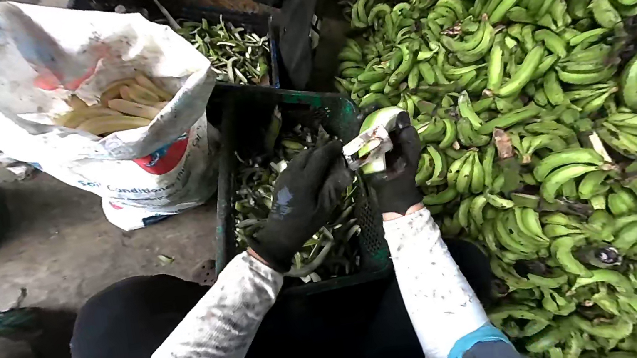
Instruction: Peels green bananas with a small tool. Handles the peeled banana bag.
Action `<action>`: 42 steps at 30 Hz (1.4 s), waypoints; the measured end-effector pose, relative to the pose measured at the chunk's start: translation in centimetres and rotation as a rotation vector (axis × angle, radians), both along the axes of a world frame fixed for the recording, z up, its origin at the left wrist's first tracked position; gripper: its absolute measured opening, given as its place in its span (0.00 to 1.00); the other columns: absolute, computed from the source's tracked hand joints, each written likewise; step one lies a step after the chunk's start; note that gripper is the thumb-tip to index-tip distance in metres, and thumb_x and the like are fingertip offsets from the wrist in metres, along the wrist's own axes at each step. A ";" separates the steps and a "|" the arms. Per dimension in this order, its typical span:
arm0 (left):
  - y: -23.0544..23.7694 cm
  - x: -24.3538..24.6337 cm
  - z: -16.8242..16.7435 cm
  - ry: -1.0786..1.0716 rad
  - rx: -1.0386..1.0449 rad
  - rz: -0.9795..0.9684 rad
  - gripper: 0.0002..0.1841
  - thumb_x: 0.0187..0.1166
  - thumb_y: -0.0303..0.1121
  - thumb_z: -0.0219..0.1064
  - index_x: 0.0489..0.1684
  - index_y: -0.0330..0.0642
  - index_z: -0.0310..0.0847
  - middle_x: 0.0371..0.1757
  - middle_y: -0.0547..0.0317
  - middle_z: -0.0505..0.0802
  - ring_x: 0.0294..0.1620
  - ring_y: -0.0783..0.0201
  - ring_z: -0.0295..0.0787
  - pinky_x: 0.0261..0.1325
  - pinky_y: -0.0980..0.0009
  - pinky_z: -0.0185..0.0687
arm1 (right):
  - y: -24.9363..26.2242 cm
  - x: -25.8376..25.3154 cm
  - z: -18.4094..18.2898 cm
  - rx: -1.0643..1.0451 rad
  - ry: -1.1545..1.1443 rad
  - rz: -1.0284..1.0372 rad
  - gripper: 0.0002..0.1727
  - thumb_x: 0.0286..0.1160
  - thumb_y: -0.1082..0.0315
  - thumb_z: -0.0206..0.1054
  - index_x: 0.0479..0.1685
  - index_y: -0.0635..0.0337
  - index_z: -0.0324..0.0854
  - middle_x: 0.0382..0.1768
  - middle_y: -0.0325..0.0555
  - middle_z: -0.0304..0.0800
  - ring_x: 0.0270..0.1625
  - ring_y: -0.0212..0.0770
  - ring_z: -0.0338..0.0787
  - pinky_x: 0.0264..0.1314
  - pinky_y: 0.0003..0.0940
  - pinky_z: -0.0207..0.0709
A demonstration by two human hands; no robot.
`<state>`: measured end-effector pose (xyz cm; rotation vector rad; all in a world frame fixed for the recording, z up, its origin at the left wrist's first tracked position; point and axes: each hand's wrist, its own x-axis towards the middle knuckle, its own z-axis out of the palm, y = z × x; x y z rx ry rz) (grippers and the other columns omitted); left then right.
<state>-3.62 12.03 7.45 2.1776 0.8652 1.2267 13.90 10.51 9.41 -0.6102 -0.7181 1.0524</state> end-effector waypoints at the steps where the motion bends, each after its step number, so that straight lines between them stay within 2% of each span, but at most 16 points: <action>1: -0.3 0.2 0.1 -0.003 0.036 0.019 0.32 0.88 0.58 0.51 0.76 0.41 0.78 0.54 0.45 0.89 0.55 0.51 0.86 0.59 0.52 0.82 | 1.3 0.0 0.0 0.065 0.111 -0.054 0.19 0.94 0.52 0.41 0.58 0.47 0.76 0.48 0.35 0.89 0.53 0.30 0.89 0.58 0.33 0.86; 6: -0.3 -0.3 0.5 0.035 0.079 0.089 0.31 0.86 0.58 0.56 0.76 0.44 0.79 0.51 0.43 0.88 0.52 0.47 0.85 0.56 0.49 0.81 | 2.0 -0.3 -0.6 0.080 0.259 -0.031 0.20 0.93 0.51 0.39 0.59 0.49 0.75 0.50 0.37 0.88 0.55 0.32 0.88 0.59 0.34 0.85; 9: 0.7 -1.4 0.5 0.074 -0.020 0.062 0.30 0.87 0.55 0.55 0.77 0.43 0.77 0.55 0.45 0.89 0.56 0.48 0.86 0.59 0.48 0.82 | -0.4 -0.2 -1.3 0.020 -0.046 0.110 0.21 0.94 0.48 0.43 0.68 0.43 0.77 0.55 0.33 0.88 0.55 0.28 0.89 0.56 0.30 0.86; 11: 1.1 -1.8 0.4 0.099 0.014 0.064 0.28 0.86 0.54 0.57 0.76 0.44 0.79 0.55 0.45 0.89 0.56 0.47 0.86 0.59 0.48 0.81 | -1.3 0.4 -1.0 -0.041 -0.152 0.178 0.22 0.93 0.46 0.43 0.68 0.42 0.78 0.53 0.34 0.90 0.52 0.29 0.90 0.52 0.31 0.88; 14: 1.1 -2.0 0.0 0.220 0.122 0.088 0.26 0.83 0.52 0.63 0.72 0.47 0.82 0.51 0.44 0.90 0.52 0.42 0.87 0.54 0.43 0.82 | -1.0 1.5 -0.8 -0.206 -0.251 0.204 0.23 0.93 0.47 0.41 0.67 0.48 0.75 0.52 0.41 0.89 0.52 0.37 0.89 0.52 0.38 0.87; 17: 1.5 -1.9 -0.3 0.201 -0.005 0.077 0.26 0.86 0.51 0.59 0.75 0.45 0.80 0.55 0.43 0.90 0.55 0.42 0.87 0.57 0.42 0.81 | -2.3 1.1 1.2 -0.473 -0.457 0.197 0.21 0.93 0.47 0.44 0.60 0.47 0.79 0.41 0.36 0.88 0.38 0.29 0.88 0.36 0.26 0.85; 19: 2.4 -2.5 0.0 0.130 -0.143 0.051 0.26 0.89 0.50 0.57 0.76 0.43 0.79 0.61 0.42 0.89 0.60 0.45 0.87 0.63 0.44 0.81 | -3.7 1.1 1.8 -0.553 -0.660 0.291 0.22 0.92 0.45 0.46 0.57 0.46 0.81 0.36 0.34 0.87 0.33 0.26 0.85 0.33 0.23 0.81; 22: 3.5 -2.9 -0.6 0.092 -0.245 0.012 0.29 0.88 0.57 0.52 0.73 0.46 0.81 0.59 0.50 0.91 0.59 0.55 0.89 0.64 0.49 0.82 | -3.7 1.4 1.1 -0.447 -0.910 0.379 0.20 0.88 0.49 0.50 0.65 0.45 0.79 0.41 0.34 0.87 0.38 0.25 0.85 0.40 0.24 0.81; 24: 3.8 -3.1 -0.8 0.114 -0.345 0.031 0.28 0.89 0.56 0.51 0.72 0.45 0.81 0.59 0.49 0.91 0.60 0.54 0.89 0.66 0.46 0.80 | -3.4 1.6 0.5 -0.395 -1.035 0.389 0.24 0.85 0.52 0.53 0.74 0.48 0.76 0.48 0.40 0.88 0.43 0.29 0.85 0.45 0.30 0.81; 27: 4.1 -3.2 -1.1 0.121 -0.408 0.092 0.29 0.88 0.60 0.51 0.68 0.46 0.82 0.53 0.50 0.91 0.53 0.56 0.89 0.57 0.48 0.82 | -3.6 2.1 -0.5 -0.505 -0.807 0.347 0.25 0.86 0.46 0.50 0.74 0.45 0.75 0.44 0.38 0.89 0.38 0.30 0.87 0.40 0.30 0.84; 30: 3.1 -2.6 -0.7 0.190 -0.332 0.053 0.29 0.88 0.59 0.49 0.74 0.48 0.79 0.60 0.49 0.89 0.60 0.52 0.87 0.63 0.45 0.81 | -3.7 3.1 -0.5 -0.653 -0.384 0.188 0.22 0.89 0.43 0.48 0.64 0.41 0.78 0.39 0.35 0.88 0.33 0.29 0.86 0.32 0.27 0.83; 32: 1.6 -1.7 -0.6 0.251 -0.154 0.021 0.28 0.88 0.55 0.52 0.74 0.46 0.79 0.58 0.45 0.89 0.56 0.46 0.88 0.58 0.42 0.83 | -3.2 4.4 -1.7 -0.540 -0.152 0.136 0.22 0.91 0.44 0.46 0.64 0.44 0.78 0.44 0.36 0.90 0.39 0.30 0.89 0.38 0.28 0.87; 35: 0.2 -0.2 -1.5 0.317 0.161 -0.015 0.30 0.85 0.59 0.52 0.73 0.48 0.82 0.51 0.44 0.91 0.51 0.43 0.89 0.55 0.42 0.82 | -2.5 6.2 -3.9 -0.345 -0.036 0.178 0.25 0.91 0.46 0.43 0.69 0.50 0.76 0.55 0.41 0.89 0.56 0.36 0.89 0.59 0.40 0.86; 36: -0.2 0.2 -1.8 0.314 0.247 -0.026 0.31 0.85 0.61 0.53 0.72 0.49 0.84 0.49 0.45 0.91 0.50 0.43 0.89 0.55 0.44 0.83 | -2.5 6.5 -3.9 -0.366 0.032 0.224 0.28 0.90 0.42 0.42 0.68 0.51 0.77 0.54 0.42 0.90 0.56 0.38 0.89 0.59 0.43 0.86; 39: -1.0 0.9 -2.0 0.325 0.384 -0.051 0.28 0.84 0.60 0.56 0.69 0.53 0.86 0.45 0.47 0.90 0.47 0.45 0.88 0.55 0.45 0.82 | -2.4 6.1 -3.3 -0.459 0.184 0.240 0.29 0.88 0.39 0.40 0.57 0.49 0.79 0.40 0.39 0.90 0.40 0.34 0.91 0.43 0.32 0.89; 42: -1.5 1.5 -2.4 0.342 0.244 -0.052 0.26 0.81 0.56 0.62 0.70 0.53 0.85 0.49 0.46 0.91 0.49 0.43 0.88 0.49 0.45 0.83 | -3.3 5.0 -2.2 -0.599 -0.037 0.198 0.28 0.90 0.39 0.40 0.61 0.45 0.78 0.40 0.37 0.90 0.38 0.31 0.91 0.37 0.29 0.88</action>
